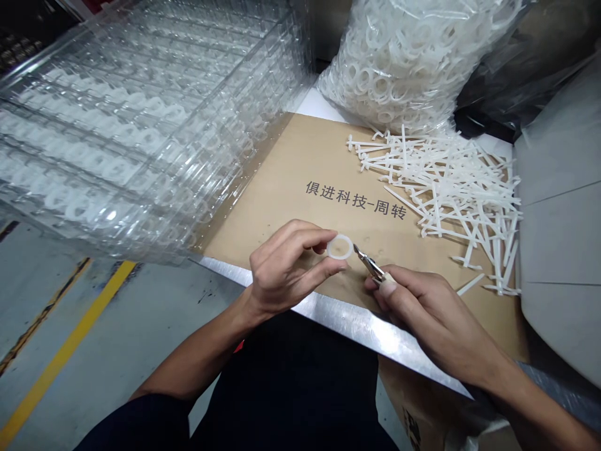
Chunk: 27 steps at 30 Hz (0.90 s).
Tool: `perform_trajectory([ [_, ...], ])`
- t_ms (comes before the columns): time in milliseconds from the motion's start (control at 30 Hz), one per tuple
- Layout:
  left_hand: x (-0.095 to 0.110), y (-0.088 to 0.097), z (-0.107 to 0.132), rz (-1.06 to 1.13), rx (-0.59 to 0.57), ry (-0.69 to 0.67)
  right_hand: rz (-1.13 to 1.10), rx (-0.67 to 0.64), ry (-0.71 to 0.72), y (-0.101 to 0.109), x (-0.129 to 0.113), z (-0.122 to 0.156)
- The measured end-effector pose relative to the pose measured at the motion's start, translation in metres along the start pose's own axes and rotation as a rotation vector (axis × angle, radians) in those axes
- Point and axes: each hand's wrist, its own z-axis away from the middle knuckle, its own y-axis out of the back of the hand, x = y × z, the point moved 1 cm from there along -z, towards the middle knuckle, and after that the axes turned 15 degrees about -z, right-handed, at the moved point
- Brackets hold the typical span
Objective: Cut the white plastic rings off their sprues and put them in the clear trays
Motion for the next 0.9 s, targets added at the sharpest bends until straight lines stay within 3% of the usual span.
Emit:
perform_trajectory([
  [633, -0.002, -0.004, 0.001, 0.116, -0.002, 0.044, -0.05, -0.012, -0.015, 0.001, 0.002, -0.001],
  [767, 0.0, 0.001, -0.002, 0.315, -0.034, 0.21, -0.158, -0.024, -0.061, 0.002, 0.009, 0.001],
  [900, 0.007, 0.031, -0.007, 0.559, -0.073, 0.427, -0.266, 0.039, -0.082, 0.002, 0.012, -0.004],
])
